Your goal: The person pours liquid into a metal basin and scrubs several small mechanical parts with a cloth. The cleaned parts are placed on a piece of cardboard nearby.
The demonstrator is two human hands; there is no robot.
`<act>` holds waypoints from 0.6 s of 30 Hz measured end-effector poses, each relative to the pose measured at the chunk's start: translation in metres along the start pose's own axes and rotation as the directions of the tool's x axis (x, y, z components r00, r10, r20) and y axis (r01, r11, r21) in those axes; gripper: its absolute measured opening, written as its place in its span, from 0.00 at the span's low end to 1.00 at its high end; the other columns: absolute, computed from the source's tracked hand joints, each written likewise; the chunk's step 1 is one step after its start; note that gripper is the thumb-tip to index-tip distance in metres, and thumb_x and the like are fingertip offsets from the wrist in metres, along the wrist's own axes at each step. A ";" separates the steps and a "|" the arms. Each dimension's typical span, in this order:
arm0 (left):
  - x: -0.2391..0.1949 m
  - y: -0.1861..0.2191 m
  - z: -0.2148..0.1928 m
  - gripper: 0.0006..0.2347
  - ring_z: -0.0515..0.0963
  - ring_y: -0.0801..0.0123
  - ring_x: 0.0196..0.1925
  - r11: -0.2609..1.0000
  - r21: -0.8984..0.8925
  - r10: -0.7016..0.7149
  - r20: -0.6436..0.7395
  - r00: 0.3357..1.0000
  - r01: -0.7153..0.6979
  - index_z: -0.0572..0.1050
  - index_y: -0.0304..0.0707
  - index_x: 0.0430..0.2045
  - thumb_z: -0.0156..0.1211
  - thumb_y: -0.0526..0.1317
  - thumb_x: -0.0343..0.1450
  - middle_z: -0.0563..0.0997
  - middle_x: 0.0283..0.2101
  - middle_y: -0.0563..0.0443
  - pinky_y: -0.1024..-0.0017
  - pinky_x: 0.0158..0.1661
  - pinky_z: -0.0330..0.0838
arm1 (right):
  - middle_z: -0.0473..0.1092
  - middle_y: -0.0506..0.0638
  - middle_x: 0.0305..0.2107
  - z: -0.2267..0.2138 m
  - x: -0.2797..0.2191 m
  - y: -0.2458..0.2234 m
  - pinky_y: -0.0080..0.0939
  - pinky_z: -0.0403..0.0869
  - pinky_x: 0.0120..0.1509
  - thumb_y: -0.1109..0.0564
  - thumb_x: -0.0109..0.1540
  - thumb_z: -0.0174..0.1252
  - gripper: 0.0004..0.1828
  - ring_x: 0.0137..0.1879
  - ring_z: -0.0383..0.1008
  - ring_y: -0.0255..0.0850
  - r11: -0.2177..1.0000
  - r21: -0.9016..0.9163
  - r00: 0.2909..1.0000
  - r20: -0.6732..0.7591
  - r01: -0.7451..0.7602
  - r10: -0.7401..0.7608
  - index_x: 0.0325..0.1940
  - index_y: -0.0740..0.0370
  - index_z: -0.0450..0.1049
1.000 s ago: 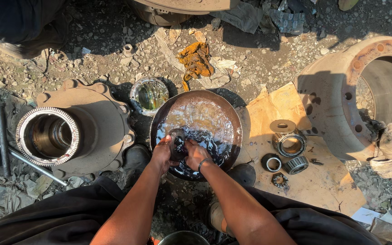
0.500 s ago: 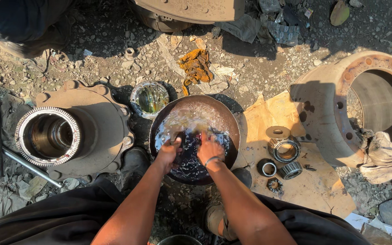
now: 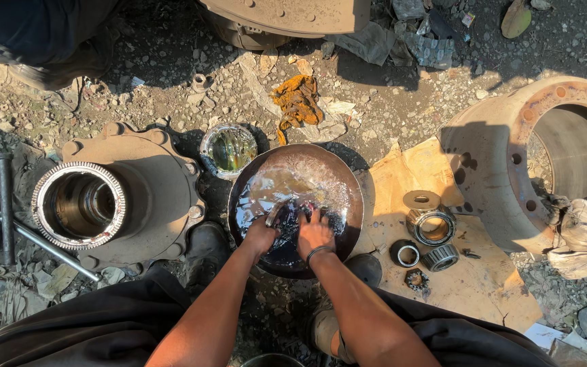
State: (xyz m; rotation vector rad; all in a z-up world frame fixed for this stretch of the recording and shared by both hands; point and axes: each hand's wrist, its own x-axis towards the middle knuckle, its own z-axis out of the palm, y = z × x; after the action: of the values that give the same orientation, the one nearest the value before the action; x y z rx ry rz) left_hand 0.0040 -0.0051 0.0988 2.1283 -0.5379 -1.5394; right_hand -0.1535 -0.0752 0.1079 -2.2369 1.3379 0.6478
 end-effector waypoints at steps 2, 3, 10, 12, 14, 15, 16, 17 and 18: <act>-0.005 0.007 -0.002 0.26 0.80 0.55 0.53 0.978 -0.155 -0.130 0.074 0.989 0.140 0.66 0.44 0.64 0.62 0.44 0.70 0.79 0.57 0.42 0.54 0.47 0.75 | 0.57 0.68 0.65 0.024 0.004 0.002 0.56 0.74 0.60 0.63 0.60 0.57 0.26 0.65 0.64 0.65 0.994 -0.064 0.996 0.015 0.085 -0.084 0.64 0.58 0.68; -0.007 0.009 -0.005 0.27 0.79 0.53 0.55 0.950 -0.227 -0.193 0.115 0.974 0.215 0.64 0.47 0.67 0.60 0.49 0.72 0.77 0.60 0.44 0.49 0.46 0.76 | 0.57 0.71 0.65 0.038 0.010 0.003 0.56 0.74 0.59 0.62 0.59 0.60 0.24 0.65 0.63 0.67 0.987 -0.095 0.991 0.027 0.131 -0.129 0.60 0.57 0.70; -0.005 0.013 -0.004 0.32 0.70 0.56 0.60 0.824 -0.479 -0.240 0.191 0.952 0.303 0.59 0.58 0.70 0.53 0.64 0.71 0.67 0.66 0.55 0.45 0.46 0.72 | 0.74 0.66 0.44 0.070 0.072 0.004 0.65 0.79 0.48 0.61 0.57 0.60 0.27 0.44 0.79 0.60 0.013 0.956 0.930 0.282 -0.294 0.237 0.62 0.61 0.70; 0.000 0.014 -0.002 0.33 0.73 0.57 0.58 0.851 -0.449 -0.215 0.173 0.961 0.271 0.59 0.57 0.69 0.53 0.64 0.70 0.71 0.64 0.53 0.47 0.44 0.73 | 0.74 0.65 0.46 0.062 0.069 -0.015 0.64 0.77 0.51 0.63 0.57 0.61 0.28 0.50 0.78 0.60 -0.062 0.954 0.922 0.300 -0.294 0.244 0.63 0.58 0.69; 0.002 0.013 -0.001 0.32 0.75 0.51 0.54 0.816 -0.495 -0.231 0.197 0.953 0.300 0.65 0.52 0.67 0.53 0.65 0.70 0.74 0.61 0.42 0.47 0.40 0.74 | 0.74 0.64 0.48 0.057 0.044 -0.028 0.55 0.75 0.57 0.65 0.55 0.62 0.25 0.53 0.77 0.59 0.515 0.846 0.955 -0.252 0.139 0.155 0.58 0.65 0.72; 0.005 0.013 -0.002 0.32 0.76 0.49 0.52 0.798 -0.516 -0.236 0.208 0.949 0.312 0.68 0.51 0.66 0.52 0.65 0.70 0.75 0.60 0.36 0.48 0.38 0.75 | 0.75 0.64 0.49 0.052 0.034 -0.031 0.51 0.74 0.60 0.65 0.55 0.62 0.24 0.54 0.76 0.59 0.723 0.605 0.879 -0.476 0.334 -0.007 0.56 0.69 0.74; 0.006 0.013 -0.002 0.31 0.77 0.50 0.52 0.793 -0.518 -0.246 0.208 0.947 0.320 0.66 0.52 0.66 0.52 0.64 0.70 0.76 0.60 0.38 0.47 0.39 0.76 | 0.75 0.62 0.49 0.046 0.024 -0.032 0.51 0.74 0.61 0.65 0.55 0.60 0.22 0.55 0.76 0.58 0.792 0.541 0.928 -0.362 0.284 -0.086 0.55 0.67 0.74; 0.006 0.011 -0.004 0.30 0.78 0.51 0.51 0.787 -0.523 -0.258 0.205 0.944 0.328 0.65 0.54 0.66 0.52 0.63 0.70 0.76 0.59 0.40 0.46 0.39 0.77 | 0.75 0.61 0.49 0.042 0.012 -0.031 0.51 0.74 0.62 0.65 0.56 0.58 0.21 0.56 0.75 0.57 0.852 0.460 0.960 -0.232 0.249 -0.155 0.54 0.65 0.75; 0.007 0.010 -0.005 0.29 0.79 0.52 0.50 0.781 -0.527 -0.269 0.203 0.942 0.336 0.64 0.55 0.66 0.53 0.62 0.70 0.77 0.59 0.43 0.45 0.39 0.78 | 0.75 0.59 0.49 0.035 0.004 -0.029 0.51 0.74 0.63 0.64 0.57 0.56 0.20 0.57 0.75 0.56 0.902 0.368 0.974 -0.092 0.226 -0.207 0.54 0.64 0.75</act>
State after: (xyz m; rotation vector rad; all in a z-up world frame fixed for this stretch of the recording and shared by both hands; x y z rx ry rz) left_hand 0.0106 -0.0169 0.1007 1.7215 0.2315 -1.7319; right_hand -0.1315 -0.0445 0.0818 -2.0524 1.1022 0.2296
